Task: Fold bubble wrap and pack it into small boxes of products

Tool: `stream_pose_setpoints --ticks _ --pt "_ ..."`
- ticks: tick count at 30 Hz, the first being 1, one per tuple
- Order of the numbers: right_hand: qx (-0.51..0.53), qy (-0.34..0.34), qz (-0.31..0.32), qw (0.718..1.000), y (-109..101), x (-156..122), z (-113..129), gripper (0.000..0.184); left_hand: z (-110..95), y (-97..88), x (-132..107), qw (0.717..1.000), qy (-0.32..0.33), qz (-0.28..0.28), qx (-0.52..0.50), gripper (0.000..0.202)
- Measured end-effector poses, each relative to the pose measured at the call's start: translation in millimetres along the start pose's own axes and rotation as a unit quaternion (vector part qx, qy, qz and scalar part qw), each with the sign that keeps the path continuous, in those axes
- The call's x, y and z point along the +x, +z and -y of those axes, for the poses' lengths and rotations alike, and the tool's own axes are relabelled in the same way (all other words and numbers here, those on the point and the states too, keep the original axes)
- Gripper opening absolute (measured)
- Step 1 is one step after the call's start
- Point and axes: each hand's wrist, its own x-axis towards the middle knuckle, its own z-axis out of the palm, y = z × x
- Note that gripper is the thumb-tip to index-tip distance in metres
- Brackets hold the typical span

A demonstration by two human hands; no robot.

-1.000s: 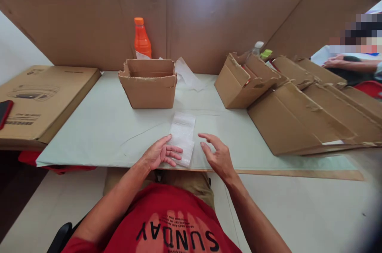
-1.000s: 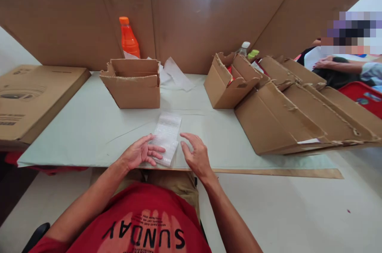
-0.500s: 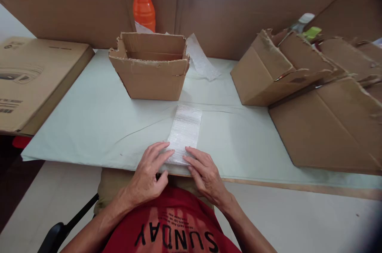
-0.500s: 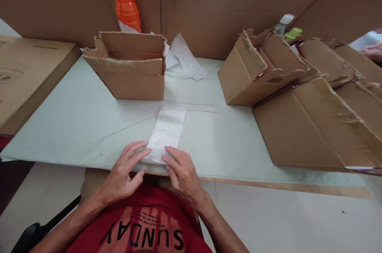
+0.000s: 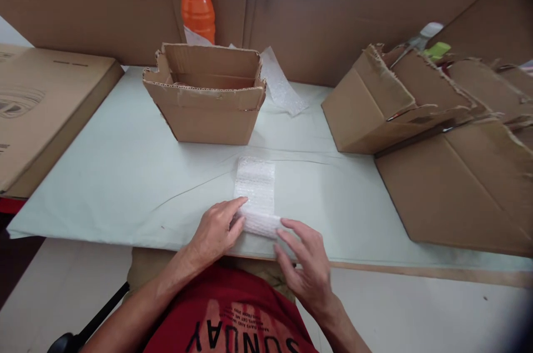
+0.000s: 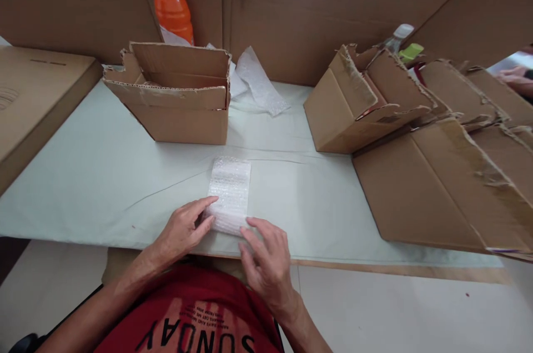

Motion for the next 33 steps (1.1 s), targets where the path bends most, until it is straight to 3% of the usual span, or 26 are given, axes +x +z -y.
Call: stream_pose_setpoints --ticks 3,6,9,12,14,16,19,21,24,26,29,31,33 --pt "-0.039 -0.059 0.093 0.993 7.9 12.5 -7.1 0.035 1.2 4.8 5.1 0.995 0.033 -0.029 0.088 0.037" --pt "-0.031 -0.057 0.121 0.991 13.3 24.5 -15.7 0.030 -0.3 2.5 -3.5 0.978 0.114 -0.061 0.164 0.036" --pt "0.045 -0.014 0.149 0.988 9.8 30.4 -20.0 0.028 -4.1 -3.5 -17.6 0.971 0.182 -0.018 0.155 0.041" --pt "0.089 0.028 0.170 0.981 2.0 31.5 -19.9 0.025 -6.3 -5.7 -21.7 0.976 0.164 0.002 0.145 0.038" --pt "0.048 0.029 0.130 0.990 -2.3 31.0 -18.2 0.025 -5.3 -4.1 -15.8 0.977 0.136 -0.012 0.162 0.034" --pt "-0.011 0.005 0.091 0.996 -3.8 30.5 -15.7 0.026 -3.1 -1.7 -6.4 0.974 0.121 -0.022 0.192 0.032" --pt "-0.055 -0.047 0.131 0.989 1.6 32.4 -13.9 0.029 -0.1 0.7 3.0 0.972 0.100 -0.046 0.206 0.031" --pt "-0.052 -0.057 0.159 0.984 9.0 36.0 -15.6 0.028 0.8 1.0 1.2 0.983 0.055 -0.075 0.157 0.035" --pt "-0.001 0.009 0.127 0.992 18.3 42.0 -18.4 0.026 0.5 1.9 -10.8 0.992 -0.061 -0.111 -0.020 0.053" --pt "0.058 0.081 0.113 0.989 20.8 44.1 -16.5 0.028 -1.3 4.3 -18.3 0.971 -0.118 -0.108 -0.179 0.068" --pt "0.164 0.144 0.159 0.963 19.4 43.7 -10.3 0.027 -7.0 9.0 -20.6 0.912 -0.162 -0.075 -0.369 0.084" --pt "0.190 0.151 0.168 0.955 16.4 43.0 -9.1 0.031 -12.5 10.6 -17.7 0.886 -0.183 -0.058 -0.422 0.086" --pt "0.192 0.165 0.149 0.956 12.8 43.6 -11.8 0.048 -18.2 11.1 -14.8 0.880 -0.188 -0.041 -0.433 0.086"
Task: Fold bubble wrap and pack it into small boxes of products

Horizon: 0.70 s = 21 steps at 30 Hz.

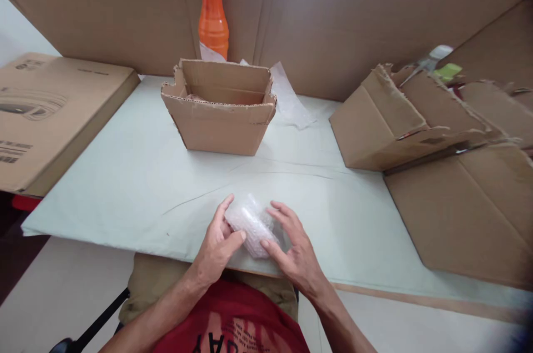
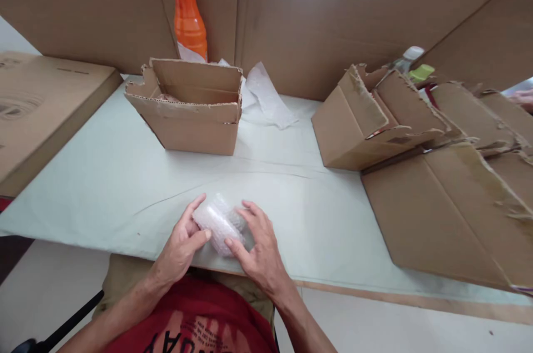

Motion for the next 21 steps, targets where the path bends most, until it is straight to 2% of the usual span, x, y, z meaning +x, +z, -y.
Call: stream_pose_setpoints --ticks 2,3,5,7,8,9,10,12,13,14,15,16,18,21 --pt "0.035 0.027 0.014 0.999 -5.4 2.0 -2.2 0.067 -2.5 2.9 -0.1 0.999 -0.006 0.030 0.016 0.087" --pt "0.061 0.043 0.039 0.996 -7.9 3.5 -3.3 0.066 -3.4 3.1 0.2 0.998 -0.007 0.050 0.034 0.086" --pt "0.099 0.063 0.084 0.989 -12.3 6.1 -5.0 0.044 -7.3 0.6 3.6 0.991 0.007 0.080 0.109 0.082" --pt "0.092 0.073 0.073 0.990 -16.8 7.7 -7.1 0.026 -19.5 -5.0 12.8 0.965 0.084 0.067 0.241 0.073" --pt "0.077 0.074 0.052 0.993 -19.6 8.1 -8.5 0.023 -30.5 -8.4 19.9 0.935 0.154 0.043 0.317 0.068" --pt "0.059 0.073 0.029 0.995 -23.1 8.4 -10.4 0.023 -45.1 -11.9 28.7 0.890 0.239 0.011 0.389 0.062" --pt "0.040 0.070 0.010 0.997 -27.3 8.7 -12.4 0.023 -62.7 -15.3 39.0 0.830 0.328 -0.025 0.451 0.058" --pt "-0.003 0.050 -0.023 0.998 -37.3 10.5 -16.4 0.023 -103.2 -21.4 63.3 0.691 0.478 -0.088 0.536 0.053" --pt "-0.026 0.030 -0.044 0.998 -42.9 12.4 -17.9 0.023 -123.4 -24.1 76.3 0.629 0.521 -0.114 0.565 0.054" --pt "-0.050 0.006 -0.070 0.996 -48.8 15.2 -18.8 0.022 -141.8 -26.5 89.1 0.580 0.545 -0.140 0.589 0.054" --pt "-0.074 -0.020 -0.098 0.992 -54.9 19.0 -18.9 0.022 -157.4 -28.8 101.0 0.546 0.551 -0.158 0.611 0.053" --pt "-0.097 -0.044 -0.125 0.986 -61.3 23.7 -18.1 0.021 -169.7 -30.9 111.1 0.523 0.548 -0.167 0.631 0.048" --pt "-0.141 -0.081 -0.172 0.972 -75.0 35.3 -13.1 0.022 -183.3 -33.9 123.3 0.500 0.533 -0.161 0.663 0.036" --pt "-0.202 -0.115 -0.222 0.947 -98.8 54.6 5.3 0.022 -182.9 -35.3 115.7 0.488 0.530 -0.121 0.683 0.025"
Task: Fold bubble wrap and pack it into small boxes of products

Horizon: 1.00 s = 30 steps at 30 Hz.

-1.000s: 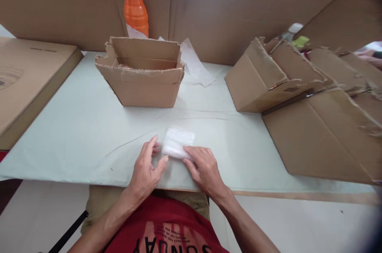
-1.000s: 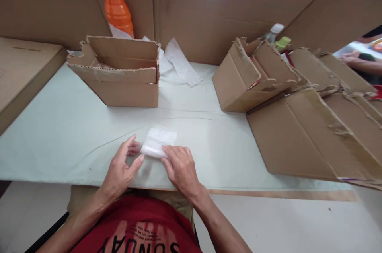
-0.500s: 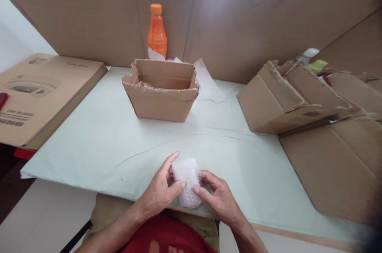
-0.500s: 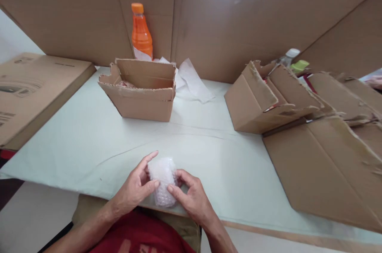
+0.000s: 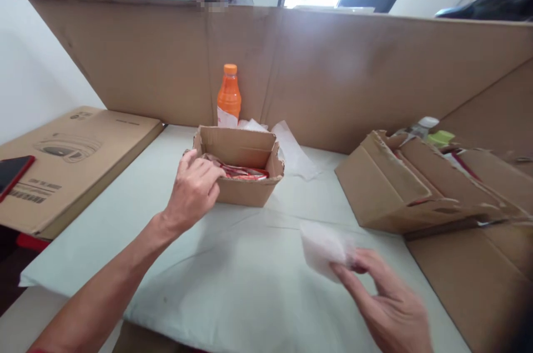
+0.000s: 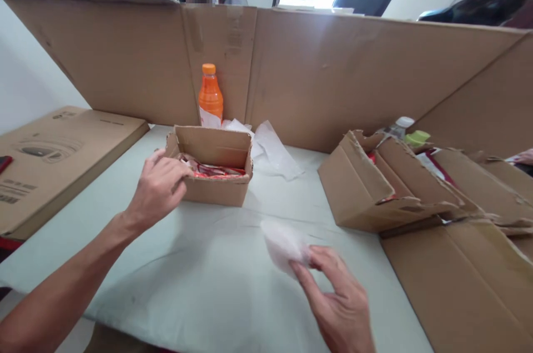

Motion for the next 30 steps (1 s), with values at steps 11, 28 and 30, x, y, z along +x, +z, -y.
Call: stream_pose_setpoints --ticks 11,28,30 --pt "-0.104 -0.305 0.134 0.937 13.9 148.4 111.1 0.021 -44.2 -76.5 -64.4 0.994 -0.011 0.061 -0.094 0.036" --pt "-0.191 -0.285 0.350 0.872 77.5 171.6 124.8 0.013 -36.2 -83.8 -85.1 0.987 -0.080 -0.066 -0.119 0.050" --pt "-0.133 -0.248 0.219 0.934 36.3 158.5 101.5 0.022 -29.1 -87.3 -94.8 0.978 -0.147 -0.108 -0.102 0.058"
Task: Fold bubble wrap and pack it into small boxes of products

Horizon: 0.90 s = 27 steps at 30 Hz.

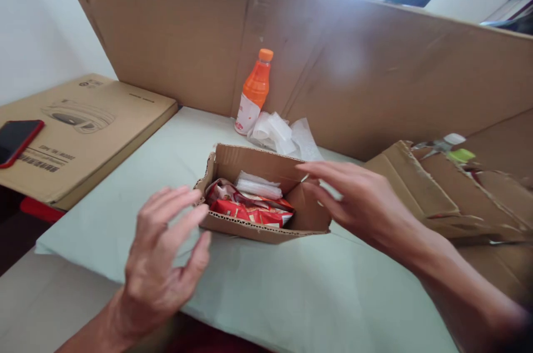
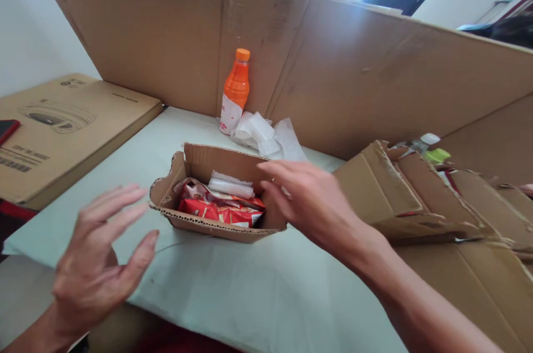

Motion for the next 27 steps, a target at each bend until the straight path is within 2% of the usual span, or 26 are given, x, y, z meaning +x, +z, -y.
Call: stream_pose_setpoints --ticks 1,2,4,6,9,11,13,15,17,19,21,24,27 --pt "0.013 0.036 -0.067 0.997 -6.6 -23.1 -8.7 0.024 5.3 -2.1 -5.1 0.999 -0.037 -0.013 0.007 0.060" --pt "0.027 0.077 -0.105 0.991 -8.5 -46.8 -16.0 0.024 11.2 -2.7 -11.9 0.997 -0.079 -0.014 0.010 0.059" --pt "0.080 0.159 -0.113 0.978 3.6 -90.1 -23.7 0.025 23.3 1.5 -30.1 0.985 -0.172 0.013 -0.008 0.055" --pt "0.152 0.208 -0.077 0.963 33.3 -119.0 -19.3 0.036 34.6 12.2 -51.1 0.963 -0.258 0.057 -0.061 0.056" --pt "0.240 0.222 -0.036 0.944 86.1 -125.0 4.1 0.053 48.5 32.8 -72.6 0.922 -0.337 0.102 -0.163 0.066" --pt "0.284 0.216 -0.038 0.933 110.9 -110.0 18.7 0.049 54.9 45.5 -71.8 0.896 -0.363 0.112 -0.231 0.064" --pt "0.318 0.218 -0.047 0.922 122.9 -92.8 23.4 0.042 56.7 57.6 -59.1 0.870 -0.385 0.112 -0.286 0.056" --pt "0.330 0.233 -0.056 0.913 125.9 -85.0 16.4 0.037 51.2 71.3 -41.9 0.855 -0.399 0.097 -0.318 0.052" --pt "0.319 0.258 -0.064 0.910 125.0 -91.9 0.9 0.033 37.6 86.7 -29.4 0.853 -0.396 0.080 -0.330 0.052" --pt "0.300 0.288 -0.068 0.907 122.7 -111.5 -16.9 0.033 17.8 100.2 -28.6 0.861 -0.376 0.082 -0.333 0.051" --pt "0.292 0.302 -0.067 0.905 119.5 -135.8 -30.6 0.036 -3.7 105.4 -40.9 0.874 -0.348 0.096 -0.325 0.049" --pt "0.317 0.300 -0.048 0.898 116.3 -157.8 -35.1 0.043 -23.2 89.2 -75.8 0.901 -0.306 0.118 -0.283 0.051" --pt "0.368 0.271 -0.013 0.889 121.8 -140.1 -23.9 0.046 -16.2 53.9 -110.2 0.936 -0.269 0.123 -0.192 0.058"
